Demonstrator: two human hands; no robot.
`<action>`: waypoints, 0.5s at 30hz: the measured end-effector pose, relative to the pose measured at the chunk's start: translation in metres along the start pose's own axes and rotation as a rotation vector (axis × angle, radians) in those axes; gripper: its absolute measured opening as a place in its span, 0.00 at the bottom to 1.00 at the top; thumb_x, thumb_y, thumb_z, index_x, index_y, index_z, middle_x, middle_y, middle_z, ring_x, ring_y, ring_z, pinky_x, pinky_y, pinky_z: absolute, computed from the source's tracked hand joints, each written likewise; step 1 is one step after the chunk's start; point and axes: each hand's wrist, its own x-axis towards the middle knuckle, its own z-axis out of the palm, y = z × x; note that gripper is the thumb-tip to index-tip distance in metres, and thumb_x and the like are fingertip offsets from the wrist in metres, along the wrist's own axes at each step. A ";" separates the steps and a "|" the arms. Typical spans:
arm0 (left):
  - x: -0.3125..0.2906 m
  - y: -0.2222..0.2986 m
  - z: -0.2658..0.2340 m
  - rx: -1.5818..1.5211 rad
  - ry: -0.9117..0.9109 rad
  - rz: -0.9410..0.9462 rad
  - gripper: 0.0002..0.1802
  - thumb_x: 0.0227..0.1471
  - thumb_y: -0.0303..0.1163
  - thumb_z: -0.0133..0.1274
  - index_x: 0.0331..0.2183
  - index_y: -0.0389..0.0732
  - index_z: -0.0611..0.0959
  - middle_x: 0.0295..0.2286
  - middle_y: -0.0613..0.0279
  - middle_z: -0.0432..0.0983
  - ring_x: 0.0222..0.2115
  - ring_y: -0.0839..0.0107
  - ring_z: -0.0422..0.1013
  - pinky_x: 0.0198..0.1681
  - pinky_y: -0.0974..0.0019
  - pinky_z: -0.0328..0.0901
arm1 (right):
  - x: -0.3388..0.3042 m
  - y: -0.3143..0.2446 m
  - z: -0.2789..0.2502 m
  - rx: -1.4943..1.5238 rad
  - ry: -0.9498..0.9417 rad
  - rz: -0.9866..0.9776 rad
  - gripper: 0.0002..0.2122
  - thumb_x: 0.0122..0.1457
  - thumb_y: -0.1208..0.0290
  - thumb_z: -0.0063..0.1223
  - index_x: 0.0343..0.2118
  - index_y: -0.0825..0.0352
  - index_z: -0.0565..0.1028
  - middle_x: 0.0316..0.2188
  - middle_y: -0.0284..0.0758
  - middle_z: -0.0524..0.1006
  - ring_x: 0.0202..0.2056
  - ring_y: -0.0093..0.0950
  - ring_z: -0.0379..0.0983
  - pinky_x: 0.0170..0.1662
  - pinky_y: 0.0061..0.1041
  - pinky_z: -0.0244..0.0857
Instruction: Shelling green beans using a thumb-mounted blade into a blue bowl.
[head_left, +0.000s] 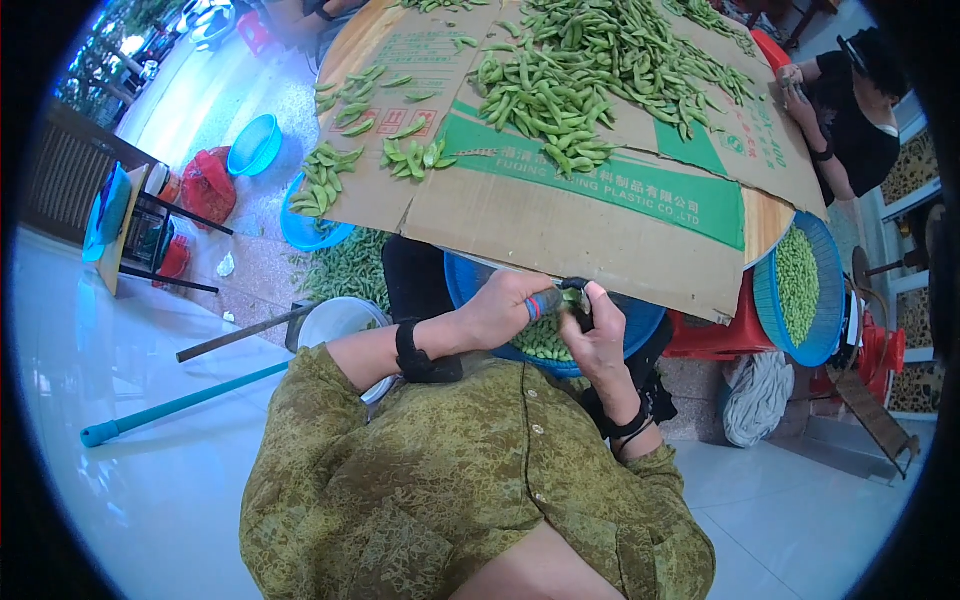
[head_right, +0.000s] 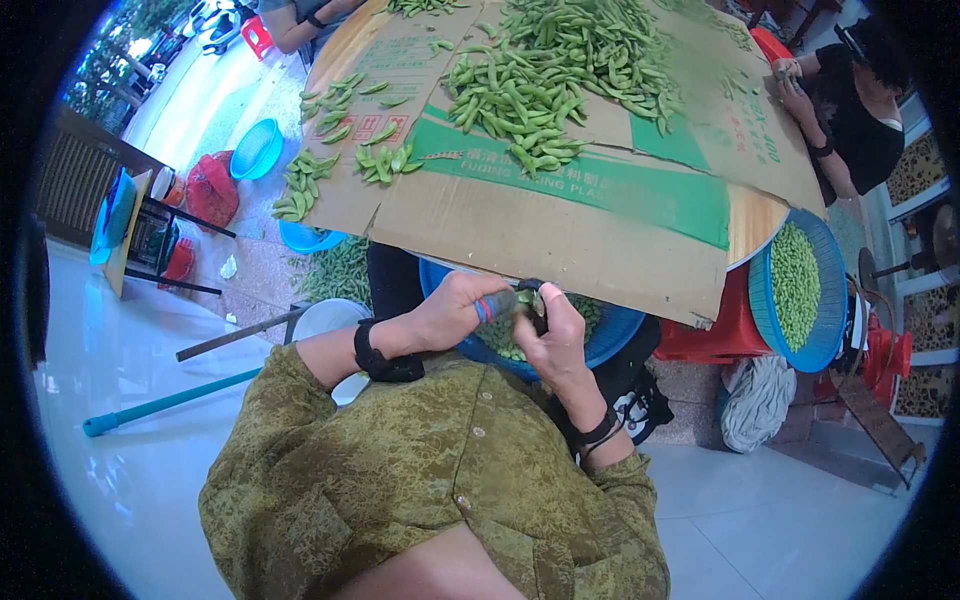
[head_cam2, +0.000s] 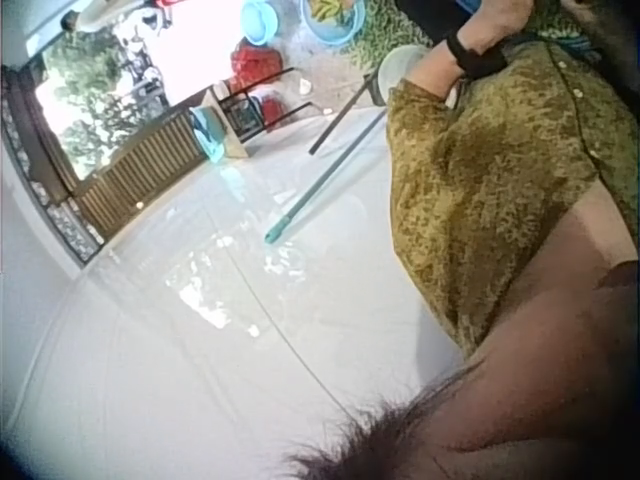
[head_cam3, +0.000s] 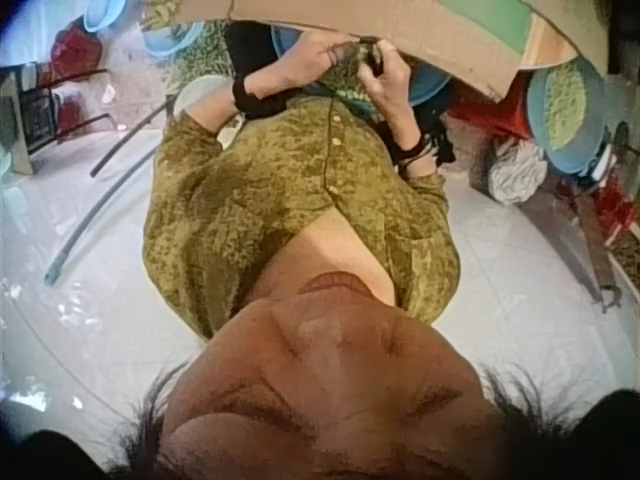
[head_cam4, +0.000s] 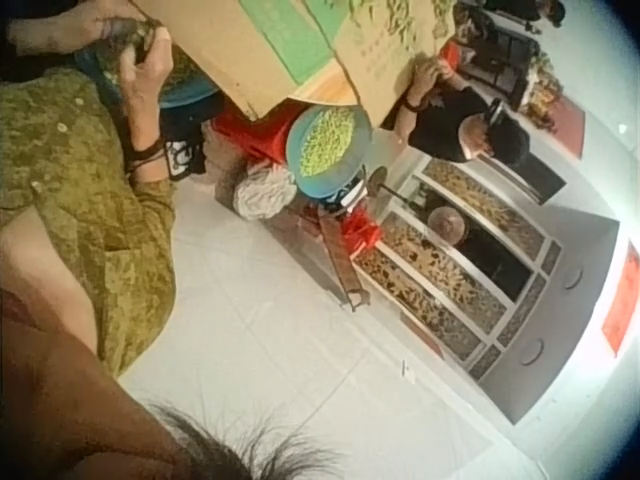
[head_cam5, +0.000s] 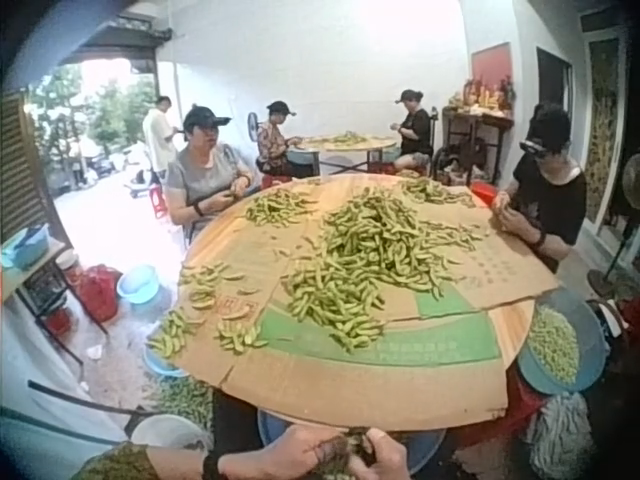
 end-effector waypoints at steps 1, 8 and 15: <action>-0.001 -0.003 0.001 0.119 -0.010 0.081 0.07 0.49 0.26 0.51 0.32 0.35 0.78 0.25 0.49 0.75 0.27 0.58 0.73 0.29 0.64 0.65 | -0.001 0.002 0.001 0.001 0.000 -0.004 0.12 0.46 0.81 0.57 0.35 0.72 0.68 0.22 0.38 0.68 0.22 0.27 0.66 0.26 0.24 0.62; -0.008 0.012 -0.047 0.667 0.225 0.180 0.13 0.41 0.22 0.51 0.35 0.37 0.77 0.29 0.45 0.74 0.32 0.49 0.72 0.34 0.57 0.67 | -0.003 0.006 -0.008 -0.059 0.017 -0.021 0.09 0.47 0.82 0.55 0.31 0.71 0.68 0.18 0.40 0.64 0.18 0.32 0.63 0.22 0.26 0.59; 0.046 -0.008 -0.141 1.091 0.371 0.426 0.14 0.38 0.25 0.54 0.33 0.38 0.76 0.34 0.49 0.70 0.38 0.50 0.69 0.37 0.52 0.65 | -0.004 0.005 -0.009 0.052 -0.076 0.034 0.08 0.50 0.81 0.57 0.29 0.69 0.67 0.15 0.36 0.64 0.15 0.26 0.61 0.20 0.24 0.55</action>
